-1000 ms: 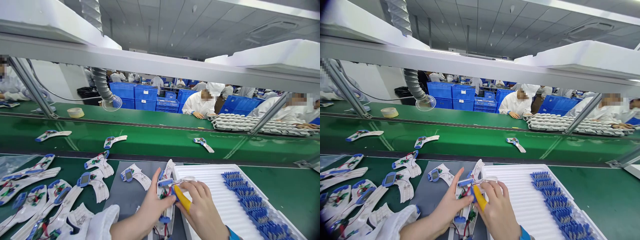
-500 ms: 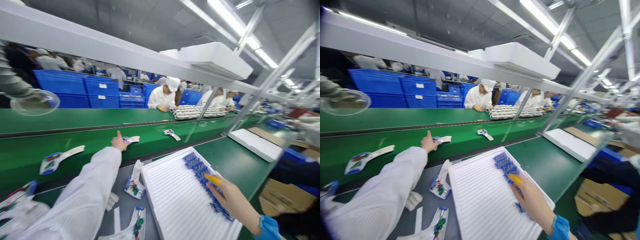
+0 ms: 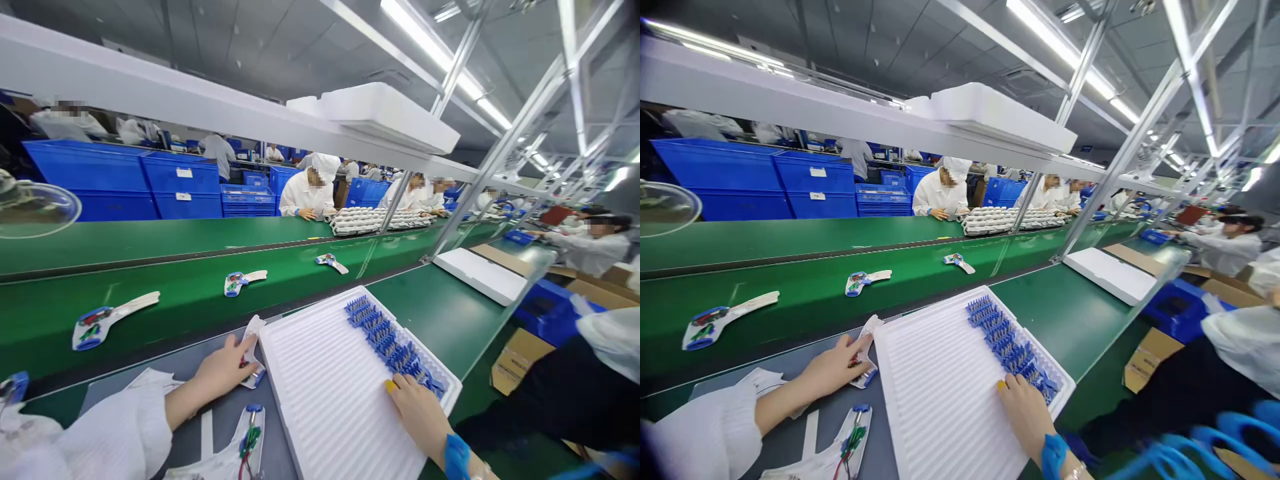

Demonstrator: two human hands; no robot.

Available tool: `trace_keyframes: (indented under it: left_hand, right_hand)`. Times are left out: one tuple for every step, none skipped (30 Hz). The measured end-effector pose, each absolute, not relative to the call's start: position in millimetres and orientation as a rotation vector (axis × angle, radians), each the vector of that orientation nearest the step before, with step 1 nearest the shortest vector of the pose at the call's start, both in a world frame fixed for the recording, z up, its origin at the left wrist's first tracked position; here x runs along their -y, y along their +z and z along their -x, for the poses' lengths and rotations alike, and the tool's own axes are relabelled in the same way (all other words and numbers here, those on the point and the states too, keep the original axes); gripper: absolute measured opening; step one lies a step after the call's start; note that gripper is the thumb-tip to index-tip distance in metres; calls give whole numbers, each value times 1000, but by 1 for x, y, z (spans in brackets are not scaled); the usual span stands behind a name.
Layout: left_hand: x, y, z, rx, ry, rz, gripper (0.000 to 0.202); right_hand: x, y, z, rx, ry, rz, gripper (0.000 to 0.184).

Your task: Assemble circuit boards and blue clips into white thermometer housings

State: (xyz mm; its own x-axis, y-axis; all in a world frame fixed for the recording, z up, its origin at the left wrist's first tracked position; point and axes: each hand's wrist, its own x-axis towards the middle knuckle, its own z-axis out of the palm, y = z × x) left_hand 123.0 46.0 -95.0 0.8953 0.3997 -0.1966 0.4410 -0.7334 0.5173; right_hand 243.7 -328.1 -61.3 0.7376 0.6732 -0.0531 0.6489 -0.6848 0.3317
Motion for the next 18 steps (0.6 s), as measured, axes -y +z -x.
trace_keyframes:
  left_hand:
    - [-53, -96, -124, -641, -74, -2428, 71]
    - [-61, -95, -124, -685, -46, -2360, 77]
    - [-69, -94, -124, -734, -12, -2282, 83]
    - [-76, -91, -124, -786, 24, -2194, 85]
    - [-83, -87, -123, -837, 56, -2095, 85]
    - [-88, -82, -120, -879, 79, -1987, 80]
    - [-90, -75, -117, -912, 93, -1876, 71]
    - [-90, -67, -112, -934, 102, -1766, 60]
    - [-86, -57, -106, -943, 108, -1661, 49]
    - [-79, -47, -99, -937, 114, -1563, 40]
    - [-69, -36, -91, -923, 126, -1478, 34]
    - [-56, -26, -84, -890, 133, -1397, 32]
    - [-40, -16, -77, -831, 139, -1332, 33]
    - [-24, -9, -72, -780, 136, -1278, 35]
    - [-8, -2, -68, -746, 127, -1232, 37]
    - [7, 2, -66, -720, 121, -1197, 40]
    - [21, 4, -64, -683, 104, -1143, 43]
    - [32, 5, -62, -621, 76, -1047, 49]
  right_hand:
    - [329, -61, -244, -1022, 105, -2627, 34]
    - [329, -61, -243, -1016, 103, -2646, 31]
    - [331, -61, -244, -1010, 97, -2667, 29]
    - [332, -60, -244, -1005, 89, -2691, 27]
    - [333, -59, -244, -1001, 80, -2718, 26]
    - [333, -57, -243, -1000, 69, -2748, 25]
    - [332, -55, -242, -1004, 59, -2782, 25]
    - [330, -51, -240, -1015, 48, -2821, 25]
    - [326, -46, -237, -1037, 38, -2865, 26]
    - [319, -41, -234, -1074, 28, -2914, 26]
    - [311, -35, -229, -1129, 17, -2961, 26]
    - [301, -28, -223, -1200, 7, -2995, 26]
    - [289, -21, -216, -1289, -18, -3042, 24]
    - [275, -15, -209, -1394, -72, -3117, 23]
    - [262, -9, -201, -1510, -161, -3218, 22]
    - [248, -4, -193, -1625, -288, -3335, 21]
    - [235, 1, -186, -1727, -448, -3454, 21]
    - [223, 5, -179, -1820, -632, -3546, 20]
